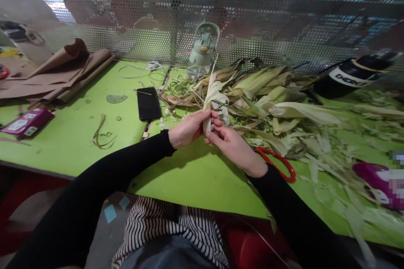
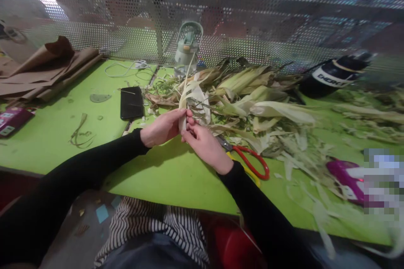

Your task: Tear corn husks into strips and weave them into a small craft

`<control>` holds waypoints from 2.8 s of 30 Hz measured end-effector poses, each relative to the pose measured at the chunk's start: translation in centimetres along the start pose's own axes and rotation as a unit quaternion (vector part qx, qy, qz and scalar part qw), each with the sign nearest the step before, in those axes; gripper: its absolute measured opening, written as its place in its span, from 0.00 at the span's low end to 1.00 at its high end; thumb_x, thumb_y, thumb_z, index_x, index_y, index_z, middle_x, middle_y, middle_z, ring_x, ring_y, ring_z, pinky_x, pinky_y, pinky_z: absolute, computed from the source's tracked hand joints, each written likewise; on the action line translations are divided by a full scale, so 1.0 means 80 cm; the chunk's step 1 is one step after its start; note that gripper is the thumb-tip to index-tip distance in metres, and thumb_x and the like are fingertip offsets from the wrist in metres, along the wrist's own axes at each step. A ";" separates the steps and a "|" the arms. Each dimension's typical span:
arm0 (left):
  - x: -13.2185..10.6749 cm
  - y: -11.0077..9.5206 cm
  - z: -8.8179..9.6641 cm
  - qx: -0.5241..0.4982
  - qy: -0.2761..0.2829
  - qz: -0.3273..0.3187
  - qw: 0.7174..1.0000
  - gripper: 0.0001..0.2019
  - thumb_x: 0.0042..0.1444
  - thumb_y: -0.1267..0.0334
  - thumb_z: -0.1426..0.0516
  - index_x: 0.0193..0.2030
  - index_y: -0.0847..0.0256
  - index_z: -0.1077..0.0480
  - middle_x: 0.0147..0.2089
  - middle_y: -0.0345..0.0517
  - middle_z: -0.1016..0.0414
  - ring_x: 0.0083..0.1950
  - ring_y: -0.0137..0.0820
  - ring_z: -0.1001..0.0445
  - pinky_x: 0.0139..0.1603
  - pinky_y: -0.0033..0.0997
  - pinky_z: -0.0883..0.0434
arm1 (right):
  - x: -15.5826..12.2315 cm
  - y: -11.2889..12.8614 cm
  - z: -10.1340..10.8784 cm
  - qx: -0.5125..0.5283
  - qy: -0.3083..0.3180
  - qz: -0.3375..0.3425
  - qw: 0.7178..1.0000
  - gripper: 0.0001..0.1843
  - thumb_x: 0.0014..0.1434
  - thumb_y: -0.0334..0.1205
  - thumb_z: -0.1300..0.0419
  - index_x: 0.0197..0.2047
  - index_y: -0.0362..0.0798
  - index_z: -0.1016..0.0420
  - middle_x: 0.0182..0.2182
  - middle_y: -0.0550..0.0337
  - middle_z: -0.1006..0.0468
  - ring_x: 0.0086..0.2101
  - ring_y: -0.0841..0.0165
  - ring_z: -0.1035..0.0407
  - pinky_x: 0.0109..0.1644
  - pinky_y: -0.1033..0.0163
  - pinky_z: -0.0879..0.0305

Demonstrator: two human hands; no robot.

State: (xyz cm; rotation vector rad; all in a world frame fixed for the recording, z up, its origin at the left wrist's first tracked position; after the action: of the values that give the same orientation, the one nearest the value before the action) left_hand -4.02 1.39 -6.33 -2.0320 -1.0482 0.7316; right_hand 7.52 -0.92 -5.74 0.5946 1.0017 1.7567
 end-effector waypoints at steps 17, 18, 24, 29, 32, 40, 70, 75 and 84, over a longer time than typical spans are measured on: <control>-0.005 -0.025 0.004 -0.054 -0.052 -0.044 0.996 0.13 0.70 0.59 0.52 0.37 0.63 0.34 0.26 0.33 0.45 0.21 0.18 0.49 0.19 0.17 0.45 | -0.033 0.016 -0.037 -0.072 0.072 0.030 0.994 0.17 0.69 0.49 0.51 0.32 0.49 0.35 0.28 0.60 0.24 0.27 0.68 0.33 0.32 0.62 0.43; -0.004 -0.027 0.006 -0.056 -0.053 -0.048 0.996 0.14 0.70 0.59 0.52 0.37 0.63 0.34 0.26 0.33 0.46 0.20 0.18 0.50 0.18 0.16 0.47 | -0.035 0.015 -0.040 -0.079 0.082 0.034 0.993 0.17 0.69 0.49 0.51 0.32 0.49 0.35 0.28 0.60 0.24 0.28 0.68 0.32 0.33 0.62 0.43; -0.006 -0.034 0.004 -0.021 -0.048 -0.057 0.997 0.13 0.68 0.57 0.49 0.35 0.63 0.35 0.25 0.31 0.50 0.19 0.17 0.55 0.17 0.15 0.51 | -0.040 0.012 -0.055 -0.121 0.110 0.060 0.985 0.16 0.71 0.47 0.52 0.32 0.49 0.37 0.28 0.60 0.25 0.28 0.68 0.33 0.33 0.62 0.44; -0.010 -0.035 -0.001 0.001 -0.051 -0.039 0.998 0.18 0.70 0.55 0.54 0.29 0.61 0.41 0.23 0.30 0.55 0.17 0.18 0.57 0.15 0.16 0.55 | -0.043 0.012 -0.057 -0.151 0.115 0.073 0.979 0.16 0.71 0.44 0.52 0.30 0.50 0.39 0.27 0.60 0.26 0.28 0.68 0.35 0.34 0.61 0.44; -0.009 -0.035 -0.002 -0.008 -0.042 -0.008 0.999 0.18 0.69 0.56 0.56 0.26 0.59 0.46 0.22 0.30 0.58 0.17 0.19 0.60 0.14 0.18 0.59 | -0.044 0.013 -0.059 -0.161 0.118 0.076 0.977 0.16 0.70 0.43 0.52 0.30 0.50 0.38 0.27 0.60 0.27 0.28 0.68 0.36 0.34 0.61 0.45; -0.016 -0.047 -0.002 -0.001 0.014 0.000 1.000 0.15 0.68 0.67 0.55 0.27 0.62 0.41 0.25 0.35 0.46 0.21 0.20 0.43 0.23 0.19 0.35 | -0.047 0.017 -0.057 -0.155 0.131 0.089 0.975 0.17 0.70 0.42 0.51 0.28 0.50 0.40 0.27 0.60 0.27 0.27 0.69 0.36 0.34 0.62 0.46; -0.012 -0.096 0.083 0.030 -0.133 -0.040 0.990 0.15 0.62 0.75 0.54 0.24 0.63 0.40 0.20 0.33 0.47 0.17 0.18 0.50 0.18 0.18 0.48 | 0.110 0.024 0.048 -0.223 -0.149 0.122 0.956 0.07 0.59 0.42 0.40 0.35 0.48 0.24 0.35 0.55 0.22 0.34 0.65 0.31 0.38 0.60 0.36; -0.015 -0.098 0.082 0.053 -0.134 -0.046 0.988 0.14 0.66 0.73 0.54 0.28 0.64 0.38 0.24 0.38 0.34 0.19 0.18 0.42 0.20 0.18 0.44 | 0.106 0.055 0.074 0.056 -0.081 0.041 0.994 0.08 0.57 0.43 0.36 0.34 0.48 0.29 0.31 0.60 0.23 0.24 0.74 0.38 0.26 0.67 0.43; -0.028 -0.096 0.045 0.071 -0.020 -0.131 0.989 0.12 0.69 0.68 0.55 0.33 0.62 0.38 0.30 0.38 0.29 0.22 0.19 0.36 0.21 0.19 0.42 | 0.083 0.110 0.060 0.013 0.016 0.075 0.997 0.09 0.61 0.44 0.37 0.32 0.49 0.26 0.22 0.65 0.29 0.20 0.77 0.42 0.22 0.67 0.50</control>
State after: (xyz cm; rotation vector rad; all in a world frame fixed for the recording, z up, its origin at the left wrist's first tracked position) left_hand -11.21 3.84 -1.90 -1.7251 -1.2212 0.6895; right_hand 4.05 5.41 3.88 0.6739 1.0259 1.8930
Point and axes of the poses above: each hand's wrist, its own x-axis towards the middle knuckle, its own z-axis out of the back of the hand, y = z × x, the point moved 4 cm from there along x, towards the middle knuckle
